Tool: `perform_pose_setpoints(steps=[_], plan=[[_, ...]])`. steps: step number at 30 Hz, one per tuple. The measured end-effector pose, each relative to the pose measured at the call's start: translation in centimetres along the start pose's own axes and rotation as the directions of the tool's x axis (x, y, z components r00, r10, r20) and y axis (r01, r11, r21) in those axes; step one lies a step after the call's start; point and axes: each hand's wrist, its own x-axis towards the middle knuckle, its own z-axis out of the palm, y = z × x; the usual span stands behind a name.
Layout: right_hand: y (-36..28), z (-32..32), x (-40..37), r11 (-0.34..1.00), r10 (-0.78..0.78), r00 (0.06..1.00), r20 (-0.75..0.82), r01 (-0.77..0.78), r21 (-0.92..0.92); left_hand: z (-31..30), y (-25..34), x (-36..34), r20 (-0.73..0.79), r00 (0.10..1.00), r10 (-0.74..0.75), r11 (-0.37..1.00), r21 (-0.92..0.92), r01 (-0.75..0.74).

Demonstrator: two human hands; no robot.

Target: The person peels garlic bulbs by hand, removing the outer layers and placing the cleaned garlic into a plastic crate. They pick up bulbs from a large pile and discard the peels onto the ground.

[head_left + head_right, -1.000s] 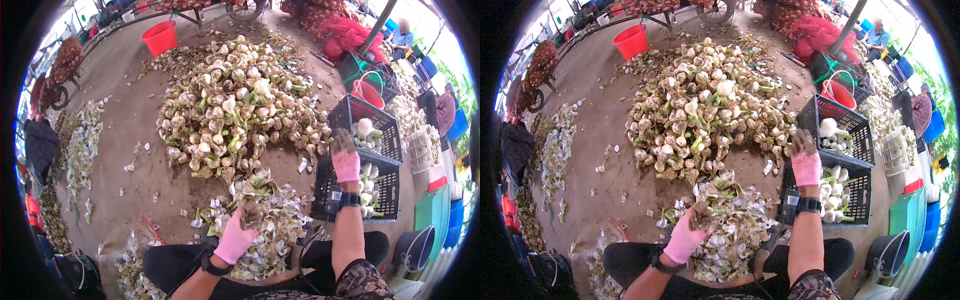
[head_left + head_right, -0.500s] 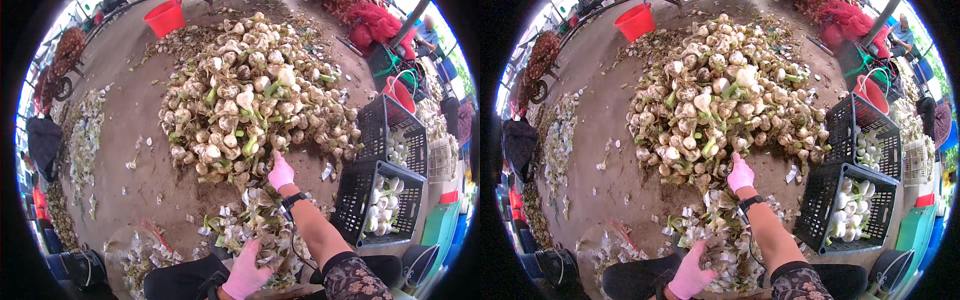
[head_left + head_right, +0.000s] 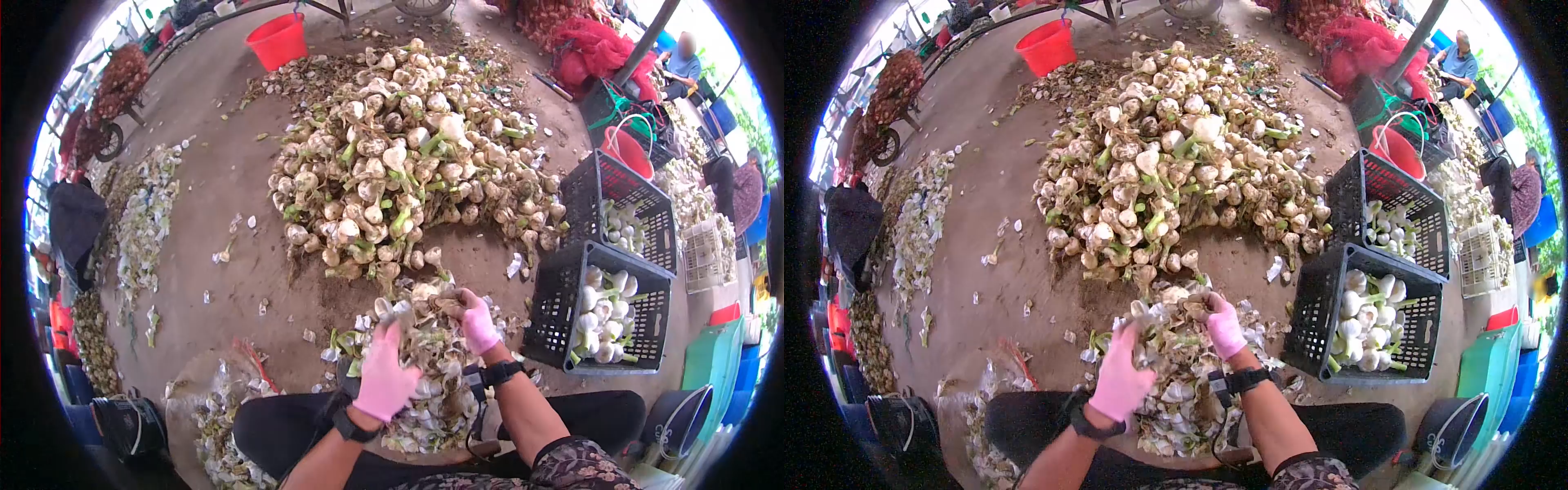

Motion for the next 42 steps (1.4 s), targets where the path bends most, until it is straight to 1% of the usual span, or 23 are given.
perform_pose_setpoints(steps=[1, 3, 4, 5, 7, 8, 9, 10, 11, 12, 13, 15, 16, 21, 26, 29, 31, 32, 34, 36, 38, 41, 42], plan=[[-0.7, -0.1, -0.8, 0.998, -0.040, 0.996, 0.078, 0.036, 0.055, -0.1, -0.1, 0.2, -0.017, 1.000, 0.016, 1.000, 0.013, -0.015], [-3.5, -0.2, -3.6, 0.925, -0.274, 0.929, 0.251, 0.325, -0.196, 0.5, -1.3, 0.4, -0.032, 0.997, 0.071, 0.994, 0.080, -0.068], [-5.5, 0.4, -5.0, 0.985, -0.160, 0.958, 0.238, 0.173, -0.031, 0.6, -1.4, 0.2, 0.000, 0.998, 0.062, 0.991, 0.119, -0.061], [-5.8, 0.2, -5.7, 0.983, -0.168, 0.956, 0.240, 0.181, -0.035, 0.6, -1.5, 0.2, 0.032, 0.998, 0.053, 0.986, 0.160, -0.057], [-6.6, -0.4, -6.8, 0.975, -0.210, 0.946, 0.246, 0.184, 0.126, 0.7, -1.8, 0.2, 0.051, 0.992, 0.117, 0.992, 0.046, -0.119], [-6.9, -0.2, -7.5, 0.948, -0.274, 0.921, 0.277, 0.210, 0.240, 0.8, -1.9, 0.1, 0.000, 0.991, 0.131, 0.991, 0.024, -0.131], [-6.9, -0.2, -7.7, 0.947, -0.282, 0.920, 0.273, 0.220, 0.235, 0.9, -1.9, 0.0, -0.050, 0.988, 0.144, 0.989, 0.002, -0.145], [-6.6, 0.0, -7.6, 0.937, -0.269, 0.939, 0.213, 0.205, 0.282, 0.2, -0.2, 0.1, -0.058, 0.988, 0.146, 0.976, -0.154, -0.153], [-6.6, 0.5, -7.7, 0.925, -0.252, 0.955, 0.155, 0.190, 0.329, -0.2, 0.7, -0.1, -0.061, 0.986, 0.152, 0.974, -0.158, -0.160], [-6.5, 1.6, -7.8, 0.908, -0.416, 0.906, 0.078, 0.418, -0.019, -0.5, 1.3, -0.3, -0.074, 0.985, 0.158, 0.978, -0.125, -0.167], [-6.5, 2.3, -8.2, 0.868, -0.461, 0.886, 0.051, 0.462, -0.181, -0.8, 1.8, -0.6, -0.088, 0.982, 0.165, 0.981, -0.092, -0.173], [-7.2, 4.6, -9.8, 0.930, -0.368, 0.928, 0.058, 0.366, 0.036, -1.0, 3.0, -1.3, -0.111, 0.971, 0.211, 0.974, -0.066, -0.219], [-6.7, 5.1, -9.4, 0.909, -0.418, 0.909, 0.005, 0.418, -0.013, -1.1, 3.2, -1.5, -0.130, 0.960, 0.250, 0.966, -0.036, -0.256], [-7.4, 5.8, -9.5, 0.913, -0.391, 0.920, 0.022, 0.391, -0.114, -0.9, 2.0, -2.1, -0.172, 0.957, 0.234, 0.966, -0.073, -0.249], [-6.5, 2.8, -8.5, 0.820, -0.391, 0.889, 0.238, 0.454, -0.349, -1.5, 1.2, -2.0, -0.147, 0.962, 0.230, 0.965, -0.096, -0.245], [-6.1, 2.0, -8.5, 0.822, -0.343, 0.914, 0.215, 0.403, -0.402, -1.4, 0.7, -1.7, -0.113, 0.956, 0.271, 0.960, -0.043, -0.278], [-6.8, 2.0, -9.3, 0.814, -0.344, 0.912, 0.223, 0.408, -0.413, -1.1, -0.4, -1.4, 0.017, 0.982, 0.187, 0.951, -0.253, -0.176], [-7.3, 2.1, -9.8, 0.805, -0.345, 0.909, 0.234, 0.415, -0.425, -1.0, -0.6, -1.4, 0.020, 0.982, 0.190, 0.952, -0.249, -0.179], [-7.3, 2.1, -10.4, 0.865, -0.304, 0.937, 0.169, 0.346, -0.363, -0.8, -0.9, -1.3, 0.211, 0.976, 0.052, 0.704, -0.701, 0.114], [-7.5, 2.1, -11.2, 0.915, -0.254, 0.962, 0.105, 0.274, -0.298, -0.3, -1.8, -1.5, 0.193, 0.980, 0.052, 0.740, -0.667, 0.092], [-8.1, 2.3, -12.0, 0.972, -0.232, 0.965, 0.122, 0.234, -0.002, -1.0, -0.4, -1.6, 0.176, 0.982, 0.067, 0.862, -0.506, 0.032], [-9.3, 3.1, -12.3, 0.935, -0.315, 0.934, 0.168, 0.335, -0.114, -1.1, 0.3, -1.2, 0.275, 0.940, 0.204, 0.845, -0.533, -0.027], [-8.9, 2.9, -11.8, 0.891, -0.323, 0.940, 0.111, 0.342, -0.299, -1.0, 0.3, -1.3, 0.278, 0.938, 0.206, 0.846, -0.533, -0.028]])
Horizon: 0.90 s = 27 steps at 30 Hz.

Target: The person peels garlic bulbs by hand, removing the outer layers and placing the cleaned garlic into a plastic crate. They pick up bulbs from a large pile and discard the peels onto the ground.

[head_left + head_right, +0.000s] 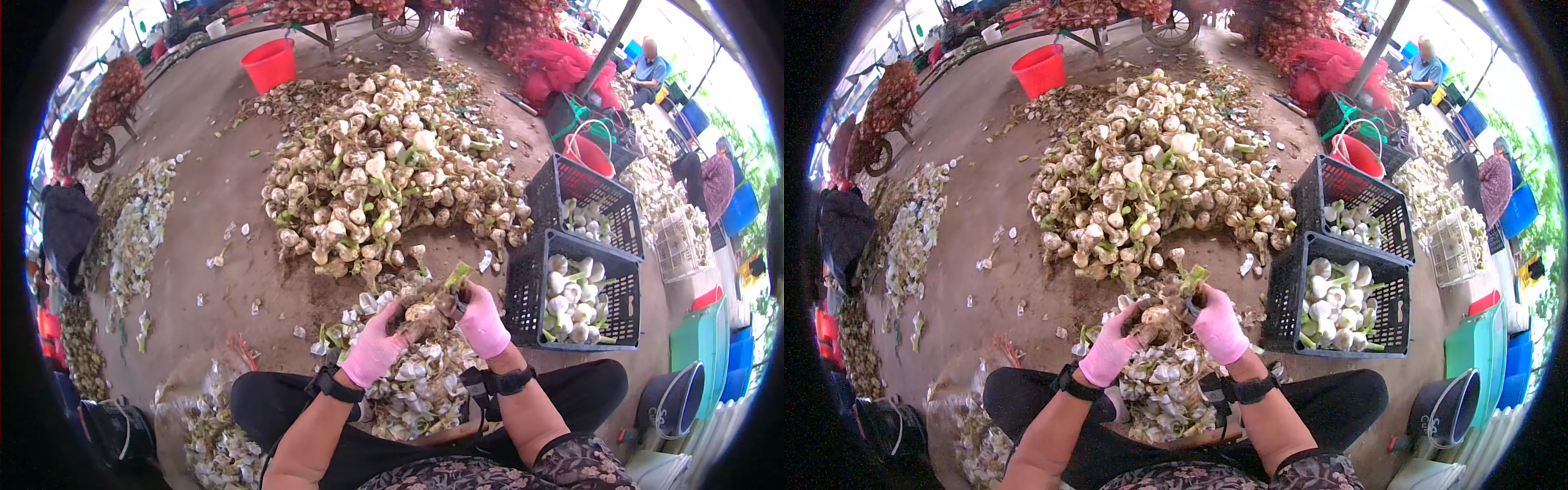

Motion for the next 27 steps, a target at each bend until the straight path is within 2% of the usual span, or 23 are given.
perform_pose_setpoints(steps=[2, 3, 5, 6, 7, 8, 9, 10, 12, 14, 15, 16, 17, 18, 19, 20, 21, 22, 24, 26, 27], plan=[[-0.5, -0.1, 0.0, 0.999, 0.011, 1.000, 0.023, -0.012, 0.035, 0.4, -0.3, -0.5, -0.106, 0.990, -0.098, 0.963, -0.260, 0.067], [-0.7, 0.0, 0.1, 0.997, 0.020, 0.998, 0.052, -0.023, 0.070, 0.2, -0.4, -0.5, -0.109, 0.989, -0.099, 0.963, -0.259, 0.068], [-0.7, -0.2, 0.2, 0.997, 0.011, 0.997, 0.076, -0.016, 0.072, -0.3, -0.6, -0.4, -0.070, 0.987, -0.145, 0.833, -0.547, 0.084], [-0.7, -0.4, 0.2, 1.000, -0.006, 0.997, 0.080, 0.006, 0.005, -0.3, -1.1, -0.3, -0.026, 0.986, -0.167, 0.732, -0.673, 0.106], [-0.7, -0.5, 0.1, 0.998, -0.023, 0.996, 0.085, 0.028, -0.062, -0.2, -1.1, -0.3, -0.027, 0.986, -0.165, 0.730, -0.675, 0.104], [-0.6, -0.5, 0.1, 0.997, -0.024, 0.996, 0.087, 0.029, -0.066, 0.1, -1.0, -0.2, 0.027, 0.988, -0.152, 0.673, -0.729, 0.123], [-0.3, -0.5, 0.0, 1.000, -0.002, 0.997, 0.075, 0.000, 0.024, 0.2, -1.0, -0.2, 0.079, 0.988, -0.135, 0.613, -0.777, 0.145], [0.0, -0.4, -0.1, 0.993, 0.020, 0.998, 0.065, -0.028, 0.114, 0.0, -1.7, -0.1, 0.076, 0.988, -0.134, 0.613, -0.777, 0.142], [0.7, 0.0, -0.3, 0.981, 0.046, 0.997, 0.060, -0.056, 0.185, -0.3, -3.5, 0.5, 0.358, 0.933, 0.041, 0.169, -0.923, 0.347], [1.1, 0.6, -0.4, 0.929, 0.070, 0.995, 0.064, -0.088, 0.360, 0.0, -2.8, 0.5, 0.344, 0.939, -0.005, 0.197, -0.920, 0.338], [1.1, 0.9, -0.4, 0.928, 0.069, 0.996, 0.064, -0.087, 0.363, 0.1, -2.4, 0.4, 0.325, 0.944, -0.053, 0.223, -0.918, 0.329], [0.7, 1.2, -0.6, 0.878, 0.118, 0.992, 0.034, -0.121, 0.463, 0.2, -1.3, 0.3, 0.327, 0.943, -0.054, 0.225, -0.917, 0.331], [0.3, 1.3, -0.8, 0.817, 0.172, 0.985, 0.006, -0.146, 0.558, 0.3, 0.1, 0.3, 0.256, 0.955, -0.149, 0.328, -0.898, 0.292], [0.0, 1.1, -0.8, 0.817, 0.171, 0.985, 0.001, -0.143, 0.559, 0.5, 0.8, 0.4, 0.172, 0.957, -0.232, 0.430, -0.865, 0.260], [-0.2, 1.0, -0.8, 0.784, 0.225, 0.974, 0.004, -0.184, 0.593, 0.7, 0.6, 0.4, 0.174, 0.957, -0.231, 0.430, -0.865, 0.261], [-0.2, 0.9, -0.9, 0.746, 0.280, 0.960, 0.012, -0.225, 0.626, 1.0, 0.1, 0.2, -0.081, 0.996, -0.020, 0.839, -0.543, -0.027], [0.2, 0.9, -0.8, 0.745, 0.282, 0.959, 0.013, -0.227, 0.627, 1.3, -0.2, 0.1, -0.193, 0.938, 0.287, 0.954, -0.025, -0.298], [0.9, 0.9, -0.6, 0.788, 0.264, 0.964, 0.015, -0.225, 0.573, 2.1, 2.3, -0.1, -0.281, 0.958, 0.054, 0.931, -0.334, -0.150], [0.9, 1.2, -0.8, 0.825, 0.250, 0.968, 0.030, -0.229, 0.517, 1.8, 1.9, -0.2, -0.308, 0.949, 0.067, 0.947, -0.280, -0.158], [-0.6, 1.9, -1.2, 0.967, 0.129, 0.991, 0.024, -0.132, 0.220, 1.1, 1.6, -0.3, -0.296, 0.952, 0.079, 0.973, -0.187, -0.139], [-0.4, 1.8, -0.9, 0.966, 0.130, 0.991, 0.027, -0.133, 0.222, 0.7, 1.7, -0.4, -0.299, 0.951, 0.077, 0.973, -0.184, -0.137]])
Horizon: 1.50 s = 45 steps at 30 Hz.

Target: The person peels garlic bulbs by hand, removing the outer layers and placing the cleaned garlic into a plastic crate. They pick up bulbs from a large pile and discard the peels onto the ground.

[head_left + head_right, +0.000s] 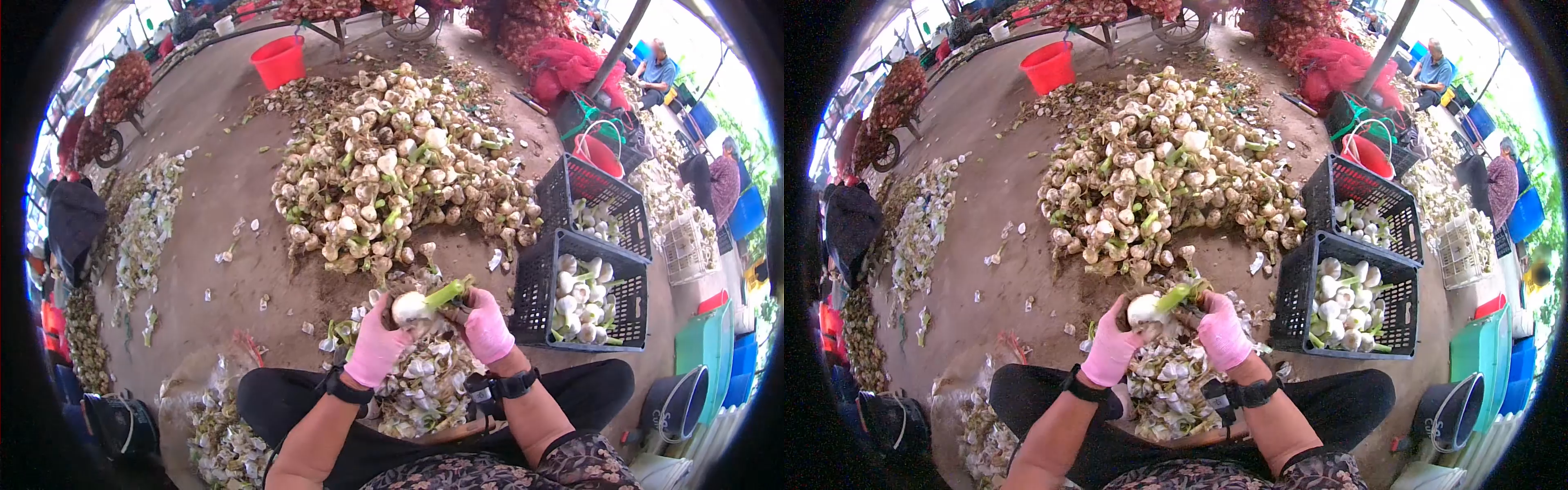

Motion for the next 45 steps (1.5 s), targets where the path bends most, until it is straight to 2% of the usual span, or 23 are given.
perform_pose_setpoints(steps=[2, 3, 4, 6, 7, 8, 10, 12, 14, 16, 18, 19, 24, 26, 30, 32, 33, 35, 38, 41, 42, 44, 45], plan=[[0.9, -0.9, 1.1, 0.945, -0.208, 0.978, 0.019, 0.205, -0.255, -0.2, 0.9, -0.2, 0.103, 0.980, -0.168, 0.971, -0.157, 0.183], [1.9, -1.2, 1.8, 0.957, -0.207, 0.978, -0.032, 0.196, -0.214, -0.4, 1.3, -0.4, 0.112, 0.962, -0.248, 0.948, -0.176, 0.265], [1.9, -1.4, 2.2, 0.958, -0.205, 0.978, -0.039, 0.192, -0.214, -0.3, 1.1, -0.5, 0.118, 0.960, -0.253, 0.947, -0.176, 0.271], [1.7, -1.9, 3.2, 0.683, -0.447, 0.892, -0.070, 0.290, -0.671, -0.2, 0.5, -0.7, 0.185, 0.974, -0.133, 0.965, -0.199, 0.169], [2.6, -2.4, 4.1, 0.697, -0.432, 0.893, -0.127, 0.240, -0.676, -0.1, 1.1, -0.8, 0.194, 0.974, -0.118, 0.993, -0.006, 0.121], [3.9, -3.1, 5.0, 0.699, -0.432, 0.892, -0.133, 0.238, -0.674, 0.0, 0.9, -0.9, 0.198, 0.973, -0.120, 0.992, -0.002, 0.123], [4.6, -4.1, 6.1, 0.527, -0.506, 0.855, -0.116, 0.199, -0.826, 0.2, 0.5, -1.0, 0.259, 0.951, -0.172, 0.950, -0.212, 0.230], [3.5, -4.2, 4.3, 0.604, -0.406, 0.908, -0.101, 0.183, -0.776, 0.0, 0.9, -1.1, 0.280, 0.948, -0.150, 0.960, -0.188, 0.208], [2.4, -4.0, 2.3, 0.771, -0.349, 0.937, 0.008, 0.292, -0.566, 0.1, 0.6, -1.0, 0.237, 0.964, -0.122, 0.965, -0.199, 0.171], [-0.9, -3.7, 0.4, 0.724, -0.315, 0.945, 0.084, 0.296, -0.623, 0.3, 0.7, -0.8, 0.226, 0.968, -0.110, 0.972, -0.179, 0.152], [-1.8, -3.9, -0.4, 0.842, -0.232, 0.945, 0.232, 0.314, -0.438, 0.3, 0.4, -0.7, 0.220, 0.970, -0.099, 0.979, -0.156, 0.135], [-2.6, -3.4, -0.8, 0.774, -0.246, 0.943, 0.225, 0.331, -0.540, -0.1, 0.1, -0.4, 0.239, 0.965, -0.110, 0.984, -0.113, 0.140], [-3.4, -2.5, -1.6, 0.813, -0.257, 0.949, 0.184, 0.315, -0.490, 0.1, 1.1, -0.5, 0.271, 0.955, -0.122, 0.986, -0.078, 0.147], [-3.0, -2.9, -1.6, 0.645, -0.267, 0.932, 0.244, 0.361, -0.673, 0.0, 0.9, -0.8, 0.271, 0.955, -0.119, 0.989, -0.056, 0.139], [-2.9, -1.9, -1.8, 0.590, -0.355, 0.907, 0.226, 0.405, -0.698, 0.0, 0.3, -1.1, 0.261, 0.953, -0.155, 0.961, -0.186, 0.207], [-3.1, -1.1, -1.9, 0.510, -0.414, 0.887, 0.204, 0.412, -0.756, 0.0, -0.1, -1.1, 0.290, 0.932, -0.217, 0.819, -0.466, 0.335], [-3.0, -1.0, -1.9, 0.509, -0.416, 0.886, 0.204, 0.413, -0.755, -0.1, -0.3, -1.1, 0.290, 0.932, -0.215, 0.820, -0.465, 0.334], [-2.6, -0.9, -1.7, 0.503, -0.431, 0.882, 0.189, 0.408, -0.762, -0.5, -0.7, -1.2, 0.309, 0.900, -0.306, 0.681, -0.590, 0.434], [-3.6, -1.0, -1.6, 0.528, -0.393, 0.890, 0.231, 0.424, -0.735, -0.7, 0.3, -1.2, 0.377, 0.867, -0.326, 0.558, -0.664, 0.498], [-3.7, -1.3, -0.8, 0.522, -0.399, 0.882, 0.252, 0.444, -0.728, -0.9, 0.7, -1.4, 0.402, 0.843, -0.358, 0.503, -0.677, 0.537], [-3.7, -1.3, -0.5, 0.523, -0.398, 0.882, 0.253, 0.445, -0.727, -1.1, 0.2, -1.4, 0.400, 0.844, -0.358, 0.504, -0.678, 0.535], [-3.5, -1.3, 0.1, 0.477, -0.377, 0.883, 0.280, 0.444, -0.758, -1.4, -1.0, -1.4, 0.366, 0.889, -0.276, 0.896, -0.237, 0.376], [-3.3, -1.3, 0.5, 0.479, -0.376, 0.883, 0.280, 0.444, -0.757, -1.5, -1.2, -1.5, 0.364, 0.889, -0.278, 0.896, -0.235, 0.377]])
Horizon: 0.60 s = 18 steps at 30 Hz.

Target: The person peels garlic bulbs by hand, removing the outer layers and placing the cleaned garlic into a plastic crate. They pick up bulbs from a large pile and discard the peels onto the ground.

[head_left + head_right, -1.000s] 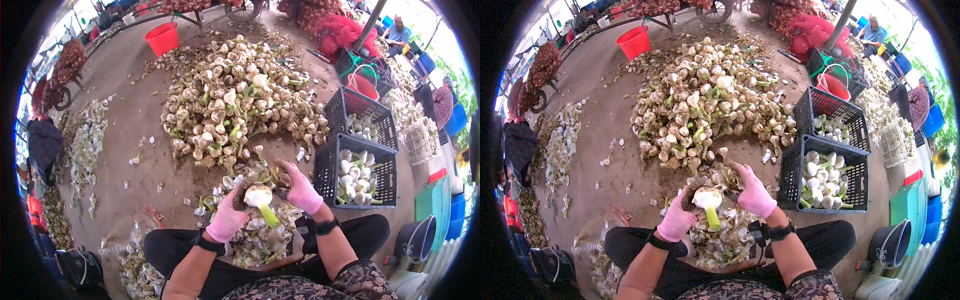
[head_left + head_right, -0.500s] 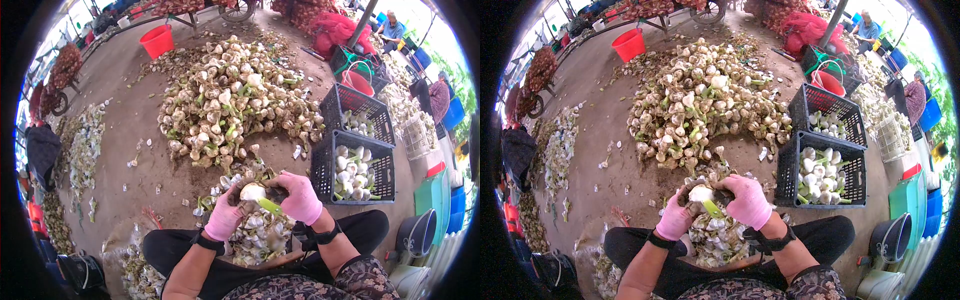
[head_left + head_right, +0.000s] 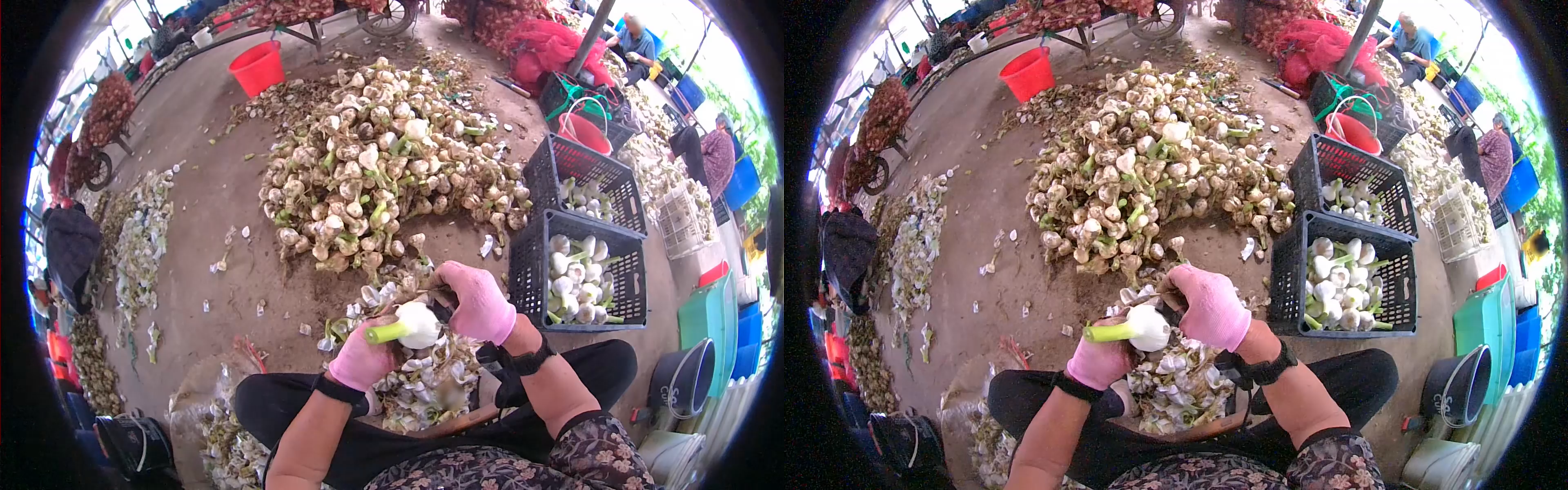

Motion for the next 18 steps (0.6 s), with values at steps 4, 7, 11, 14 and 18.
perform_pose_setpoints(steps=[4, 7, 11, 14, 18], plan=[[1.5, 1.1, 0.9, 0.997, 0.044, 0.999, 0.007, -0.043, -0.064, 0.6, 0.3, 0.1, 0.066, 0.993, -0.095, 0.894, -0.434, 0.114], [3.6, 2.4, 1.3, 0.987, 0.084, 0.996, 0.028, -0.079, -0.140, 0.1, -0.9, 0.1, 0.233, 0.969, -0.082, 0.635, -0.737, 0.231], [6.6, 4.1, -0.1, 0.907, 0.284, 0.921, 0.267, -0.168, -0.385, 0.9, 0.5, -0.4, 0.054, 0.975, -0.214, 0.873, -0.438, 0.216], [7.3, 3.0, -1.5, 0.915, 0.231, 0.955, 0.188, -0.148, -0.375, 2.0, 1.4, -0.4, -0.026, 0.982, -0.186, 0.905, -0.394, 0.161], [5.4, 0.9, -1.7, 0.981, 0.087, 0.995, -0.049, -0.077, 0.176, 2.0, 0.7, 0.5, -0.093, 0.994, -0.057, 0.994, -0.103, 0.047]])
